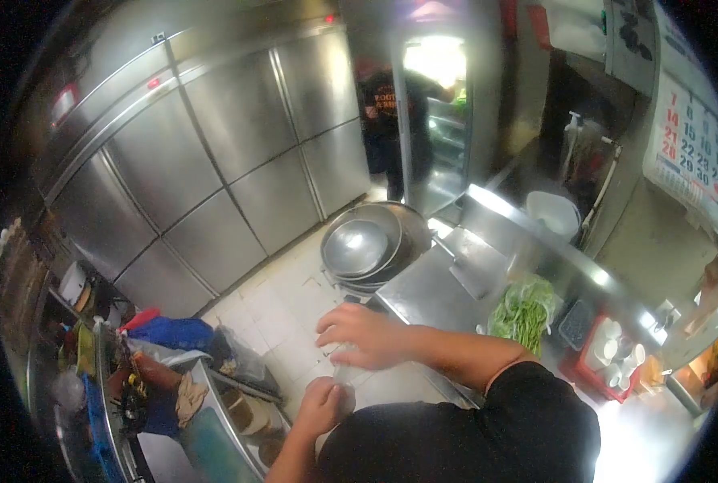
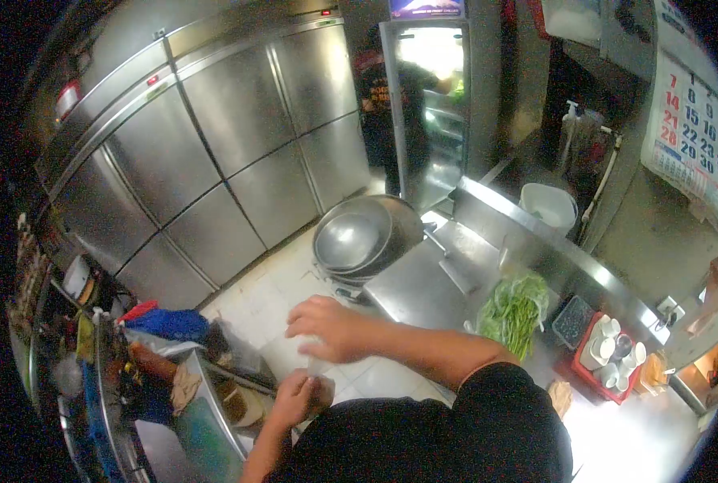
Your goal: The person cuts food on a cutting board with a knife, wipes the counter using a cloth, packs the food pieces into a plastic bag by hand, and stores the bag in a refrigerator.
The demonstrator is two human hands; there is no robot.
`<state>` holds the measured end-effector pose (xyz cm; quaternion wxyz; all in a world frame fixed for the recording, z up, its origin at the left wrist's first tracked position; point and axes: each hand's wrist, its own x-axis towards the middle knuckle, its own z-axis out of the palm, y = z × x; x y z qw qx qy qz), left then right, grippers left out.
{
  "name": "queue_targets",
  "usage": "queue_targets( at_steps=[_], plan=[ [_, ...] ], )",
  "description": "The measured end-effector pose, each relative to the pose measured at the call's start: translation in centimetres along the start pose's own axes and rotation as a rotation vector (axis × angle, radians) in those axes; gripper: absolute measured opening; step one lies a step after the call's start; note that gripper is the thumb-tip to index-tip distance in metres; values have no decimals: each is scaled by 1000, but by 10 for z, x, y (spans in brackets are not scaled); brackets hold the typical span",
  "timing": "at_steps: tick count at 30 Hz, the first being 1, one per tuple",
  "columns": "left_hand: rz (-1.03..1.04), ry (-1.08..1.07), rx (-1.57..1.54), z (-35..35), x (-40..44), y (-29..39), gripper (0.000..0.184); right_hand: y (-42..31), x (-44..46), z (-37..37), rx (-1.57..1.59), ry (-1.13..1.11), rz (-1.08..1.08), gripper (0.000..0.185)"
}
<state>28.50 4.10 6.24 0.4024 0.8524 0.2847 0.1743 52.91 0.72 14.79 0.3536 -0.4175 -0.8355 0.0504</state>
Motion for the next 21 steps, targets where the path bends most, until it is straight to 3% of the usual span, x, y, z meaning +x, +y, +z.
queue_targets(
  at_steps=[1,3,6,9,13,19,21],
  plan=[
    [3,-59,57,3,18,2,27,-7,-1,-8,-136,40,-86,35],
    [14,-139,94,7,51,10,26,-2,-16,-1,-304,-277,-39,42],
    [76,-221,23,10,83,14,24,17,-22,-11,-87,-908,525,44],
    [204,-257,-84,22,118,18,23,58,-77,-7,268,-416,439,38],
    [279,-181,-193,46,153,12,22,113,-127,2,406,-170,603,33],
    [875,-447,-87,52,234,18,26,177,-164,32,444,118,859,25],
    [942,-448,118,35,251,31,25,184,-162,22,501,219,953,22]
  ],
)
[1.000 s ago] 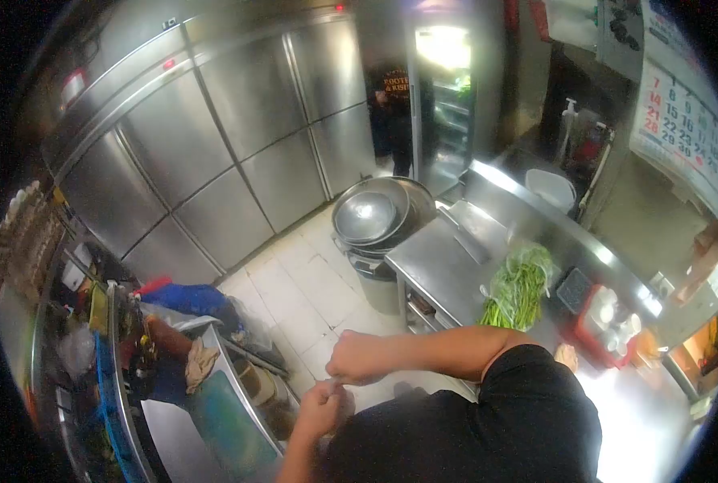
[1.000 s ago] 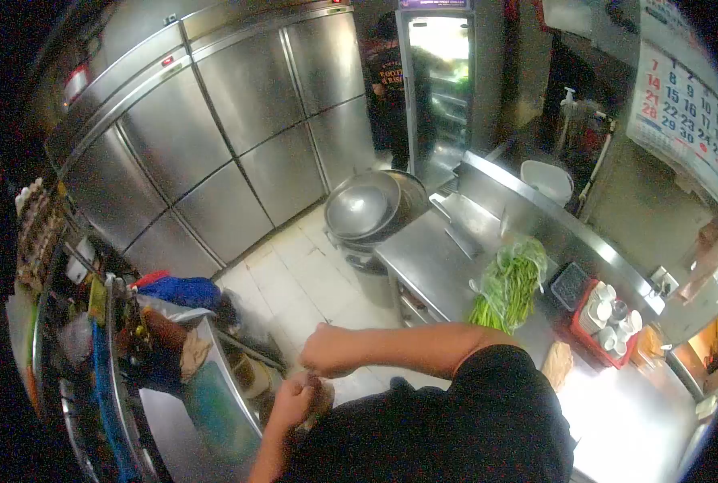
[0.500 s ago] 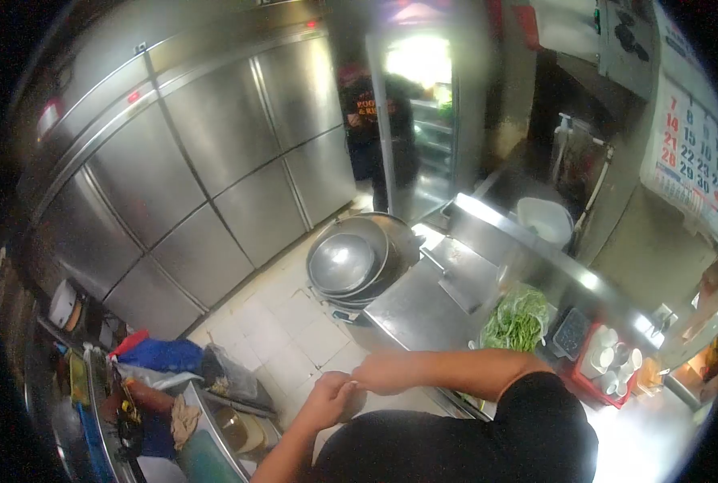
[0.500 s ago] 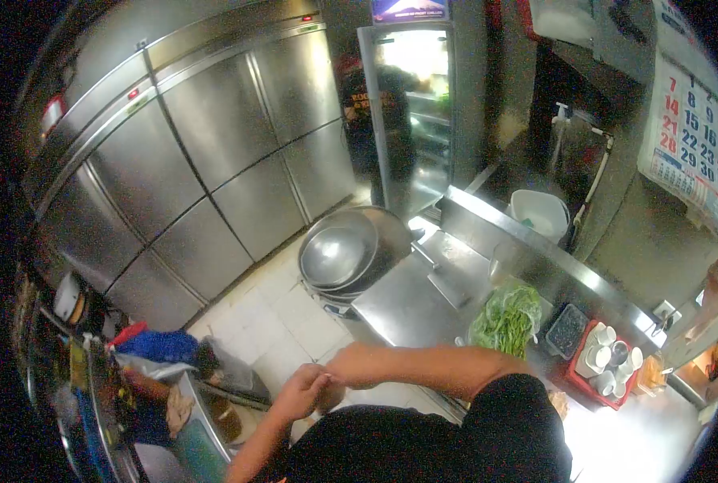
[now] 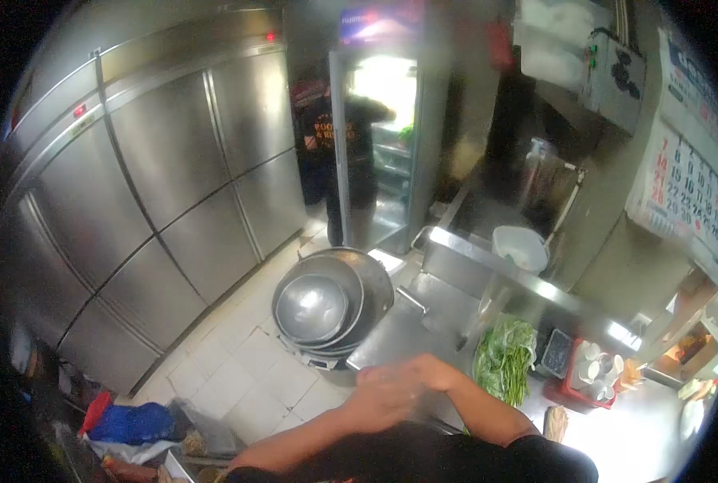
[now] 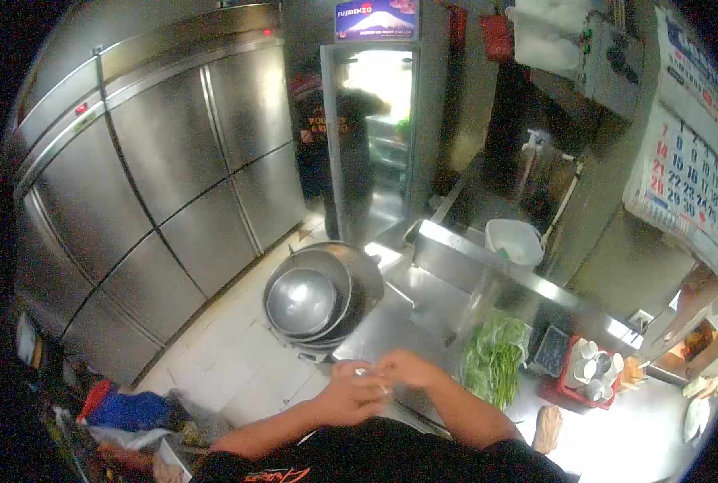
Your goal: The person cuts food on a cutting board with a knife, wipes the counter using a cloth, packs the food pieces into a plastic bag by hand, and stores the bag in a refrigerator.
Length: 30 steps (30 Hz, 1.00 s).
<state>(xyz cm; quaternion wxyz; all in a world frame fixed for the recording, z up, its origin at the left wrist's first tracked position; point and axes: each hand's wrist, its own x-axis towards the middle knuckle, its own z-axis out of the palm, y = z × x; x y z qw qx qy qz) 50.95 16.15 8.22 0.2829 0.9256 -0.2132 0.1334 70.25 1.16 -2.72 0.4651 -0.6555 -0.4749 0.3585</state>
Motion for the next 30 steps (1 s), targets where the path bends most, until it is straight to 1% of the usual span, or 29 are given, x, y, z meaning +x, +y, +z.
queue_targets(
  at_steps=[1,3,4,6,7,9,10,12,13,16,17,18,19,21,22,23,25,27,28,29,30],
  plan=[
    [9,-42,95,-13,5,-4,25,-15,2,-5,-23,17,47,21],
    [124,-180,170,-38,21,-19,24,-46,6,-8,-61,52,138,20],
    [178,-252,202,-44,26,-26,23,-54,12,-6,-107,69,144,19],
    [241,-327,189,-6,32,-73,20,-66,26,-4,-199,105,154,20],
    [274,-365,186,5,35,-92,19,-71,34,-3,-252,141,112,20],
    [427,-457,206,-11,48,-105,15,-76,48,2,-358,212,28,20],
    [506,-503,219,-18,55,-112,13,-69,50,2,-346,235,119,21],
    [505,-565,81,-9,64,-132,12,-38,43,-3,-320,279,300,22],
    [500,-595,8,-5,69,-139,11,-25,38,-4,-267,306,307,21],
    [529,-538,-96,-24,81,-127,14,17,18,-1,-118,388,320,20],
    [525,-512,-109,-16,84,-132,16,33,14,0,-85,421,313,19],
    [520,-479,-119,-6,92,-139,18,41,10,-3,-57,452,304,18],
    [514,-443,-129,1,98,-139,20,25,10,-5,-138,508,239,17],
    [359,-425,-105,6,107,-135,25,-2,16,-5,-295,621,96,16],
    [283,-417,-90,6,111,-134,27,7,19,-5,-227,673,197,18],
    [122,-390,-142,7,112,-129,29,25,22,-2,-156,723,299,20],
    [-198,-329,-243,14,113,-118,36,10,26,0,-231,743,295,22],
    [-392,-250,-396,23,121,-116,38,-20,20,-5,-524,677,76,21],
    [-489,-206,-473,29,125,-117,40,12,16,-5,-590,675,122,20],
    [-579,-209,-762,42,124,-127,39,65,12,-3,-657,668,168,20],
    [-665,-206,-1055,61,119,-146,37,96,8,-4,-725,659,213,21]
  ],
)
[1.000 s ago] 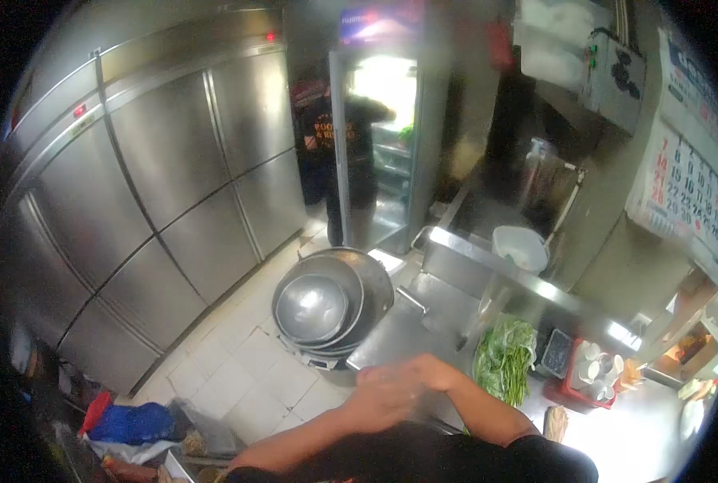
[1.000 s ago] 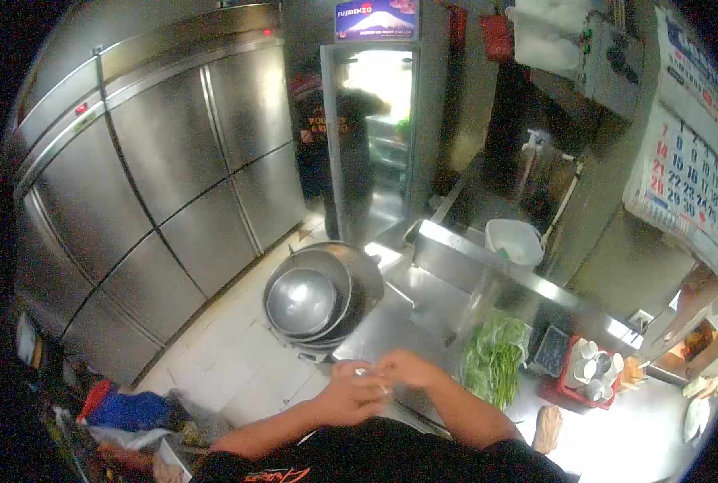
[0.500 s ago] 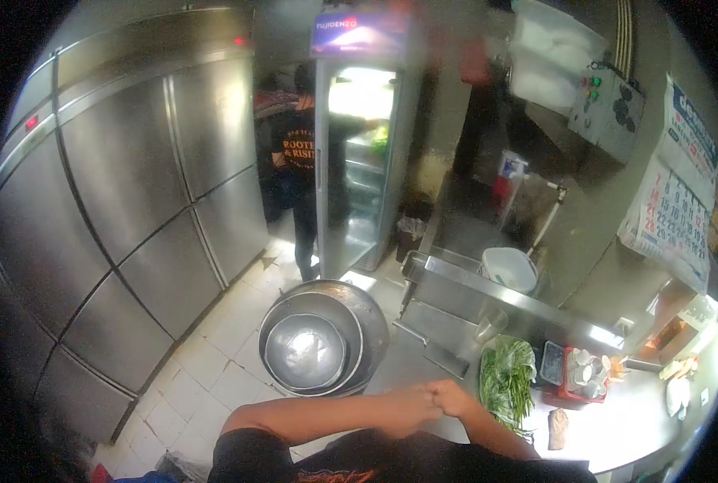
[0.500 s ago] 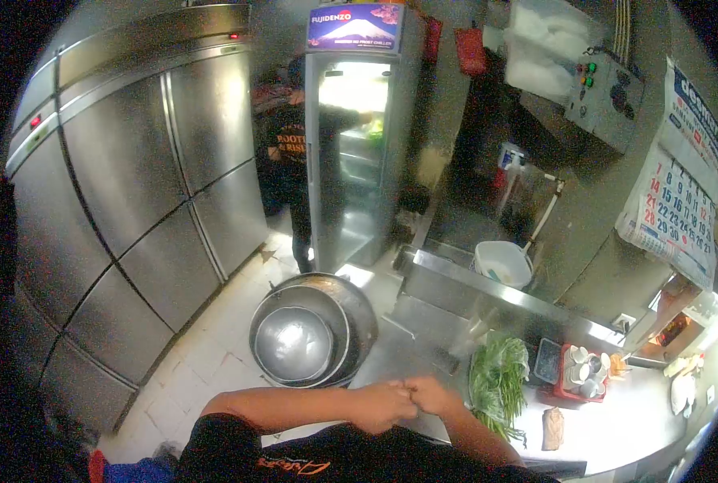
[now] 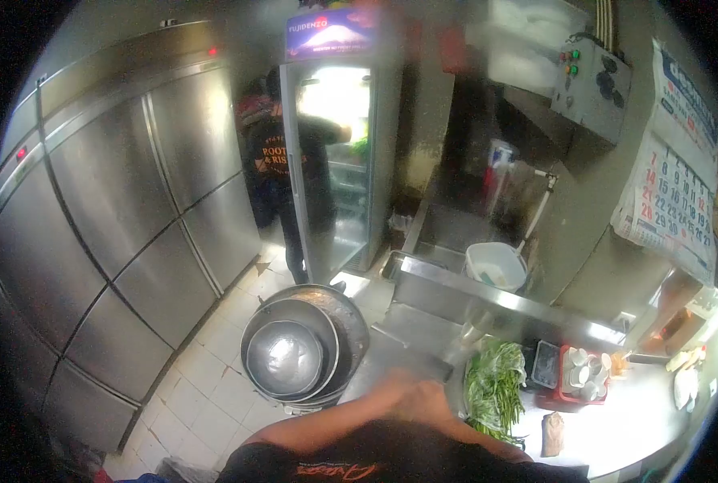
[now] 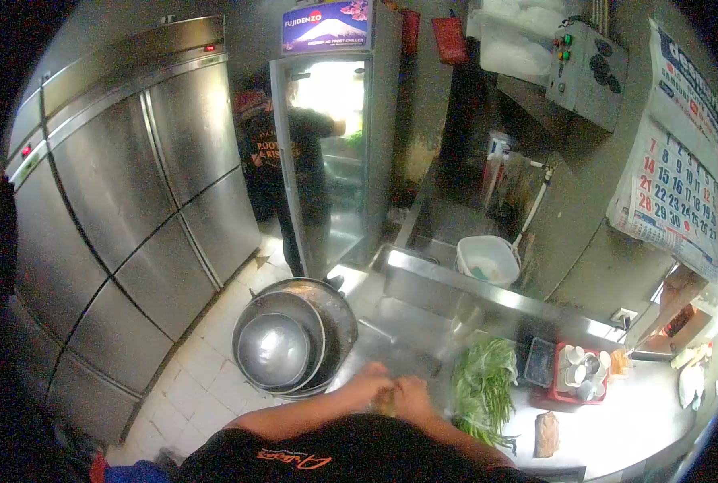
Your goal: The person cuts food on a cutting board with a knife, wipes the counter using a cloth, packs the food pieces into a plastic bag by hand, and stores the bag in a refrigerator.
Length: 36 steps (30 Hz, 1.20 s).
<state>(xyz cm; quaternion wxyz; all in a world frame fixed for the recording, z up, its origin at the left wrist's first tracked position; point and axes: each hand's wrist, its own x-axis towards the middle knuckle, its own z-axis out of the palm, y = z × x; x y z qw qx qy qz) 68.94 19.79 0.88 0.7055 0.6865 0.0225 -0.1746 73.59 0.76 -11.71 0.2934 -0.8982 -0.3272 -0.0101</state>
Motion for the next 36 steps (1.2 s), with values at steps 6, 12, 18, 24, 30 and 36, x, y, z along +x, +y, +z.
queue_targets(
  at_steps=[6,12,18,24,30,36],
  plan=[
    [-178,21,-612,15,6,-25,56,-24,-6,-42,-60,7,55,25],
    [-67,-49,-77,40,-19,8,84,-36,-17,-55,370,-60,201,30],
    [-33,-58,20,34,-1,-30,80,-20,-6,-63,427,-238,205,27],
    [221,90,905,44,-16,-4,46,8,3,-19,383,-165,153,31],
    [320,159,1069,38,7,-21,31,20,-3,-5,129,-112,-59,22],
    [309,250,916,44,12,-24,26,-14,-5,-44,-131,23,-45,45]
  ],
)
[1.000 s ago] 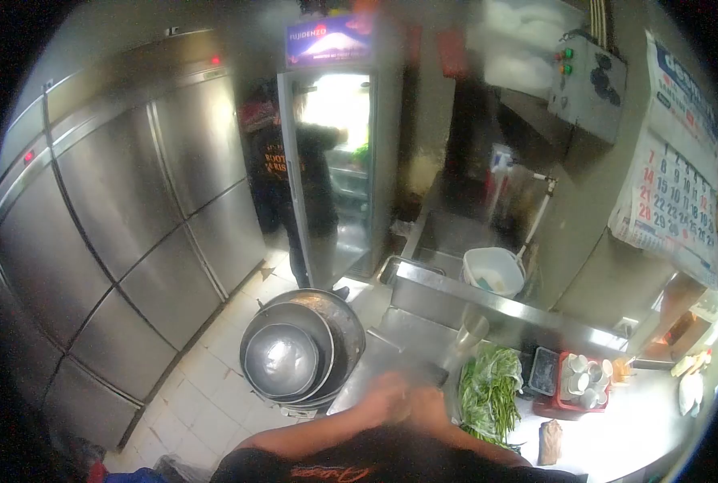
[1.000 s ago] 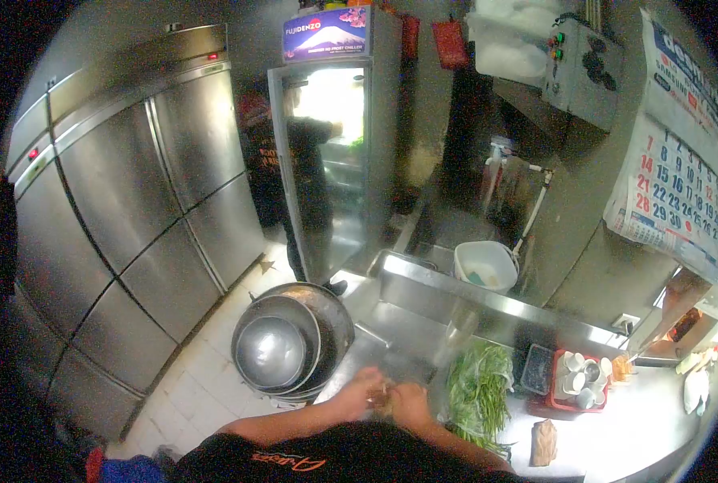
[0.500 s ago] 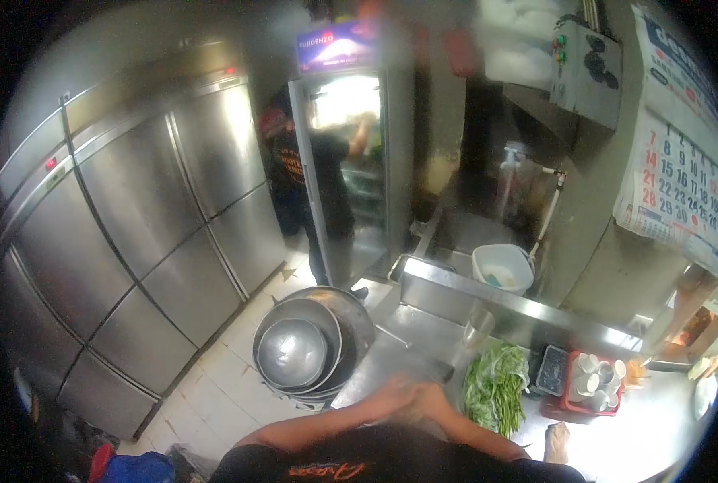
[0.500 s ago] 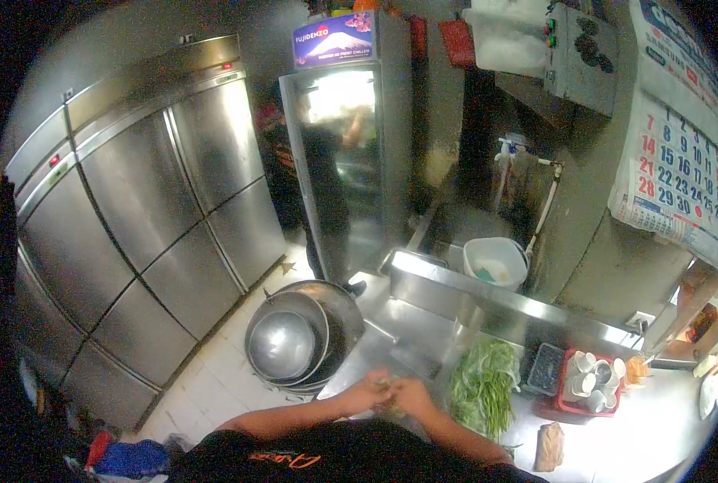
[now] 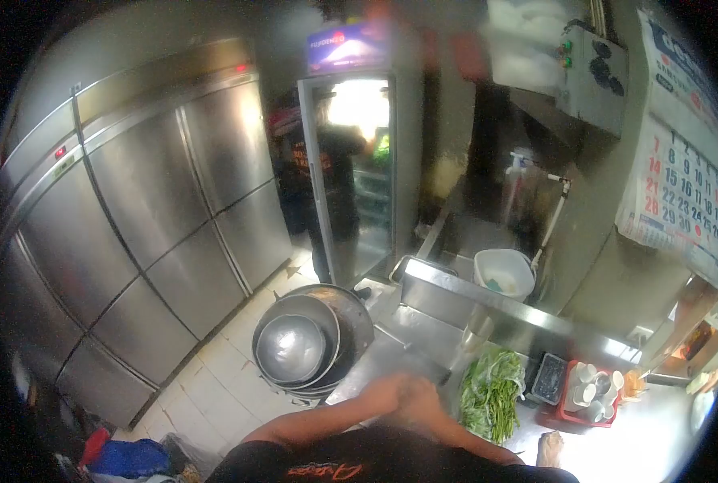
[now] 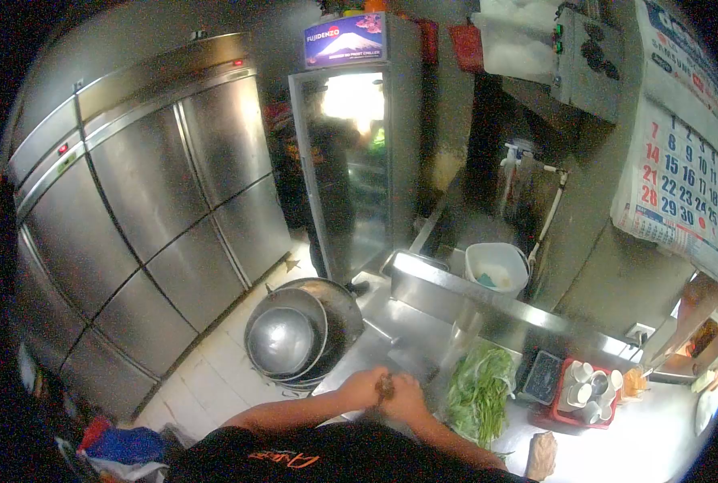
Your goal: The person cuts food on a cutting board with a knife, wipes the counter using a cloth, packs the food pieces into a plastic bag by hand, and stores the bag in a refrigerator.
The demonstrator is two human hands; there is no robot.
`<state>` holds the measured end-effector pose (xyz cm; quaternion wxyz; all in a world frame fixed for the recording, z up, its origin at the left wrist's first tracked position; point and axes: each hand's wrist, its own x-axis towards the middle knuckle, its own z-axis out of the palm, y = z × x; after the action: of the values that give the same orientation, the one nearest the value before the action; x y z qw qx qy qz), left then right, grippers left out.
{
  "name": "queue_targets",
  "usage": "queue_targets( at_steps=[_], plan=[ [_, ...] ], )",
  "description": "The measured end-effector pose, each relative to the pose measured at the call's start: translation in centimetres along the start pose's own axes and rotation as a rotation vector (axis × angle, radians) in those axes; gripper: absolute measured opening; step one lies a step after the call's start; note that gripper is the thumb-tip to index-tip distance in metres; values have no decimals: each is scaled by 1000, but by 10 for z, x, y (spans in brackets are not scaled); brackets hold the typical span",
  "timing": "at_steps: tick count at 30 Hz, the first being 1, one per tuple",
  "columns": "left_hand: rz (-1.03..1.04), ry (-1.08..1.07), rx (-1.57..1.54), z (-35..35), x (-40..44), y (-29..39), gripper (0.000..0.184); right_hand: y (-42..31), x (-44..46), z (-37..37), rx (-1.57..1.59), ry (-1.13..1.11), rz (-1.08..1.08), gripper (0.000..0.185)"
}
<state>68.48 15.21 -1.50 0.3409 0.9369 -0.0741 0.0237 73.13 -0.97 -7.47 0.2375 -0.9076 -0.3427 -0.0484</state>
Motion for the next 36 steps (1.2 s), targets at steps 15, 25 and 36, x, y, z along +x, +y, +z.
queue_targets(
  at_steps=[15,25,36],
  plan=[
    [-380,455,-168,-34,-147,-42,38,-17,59,-44,1195,-276,557,25],
    [-652,545,-246,-56,-336,-126,37,-161,140,-105,2138,-493,-189,93],
    [-1011,784,-576,-99,-490,-222,33,-328,92,169,2448,-1351,722,59]
  ],
)
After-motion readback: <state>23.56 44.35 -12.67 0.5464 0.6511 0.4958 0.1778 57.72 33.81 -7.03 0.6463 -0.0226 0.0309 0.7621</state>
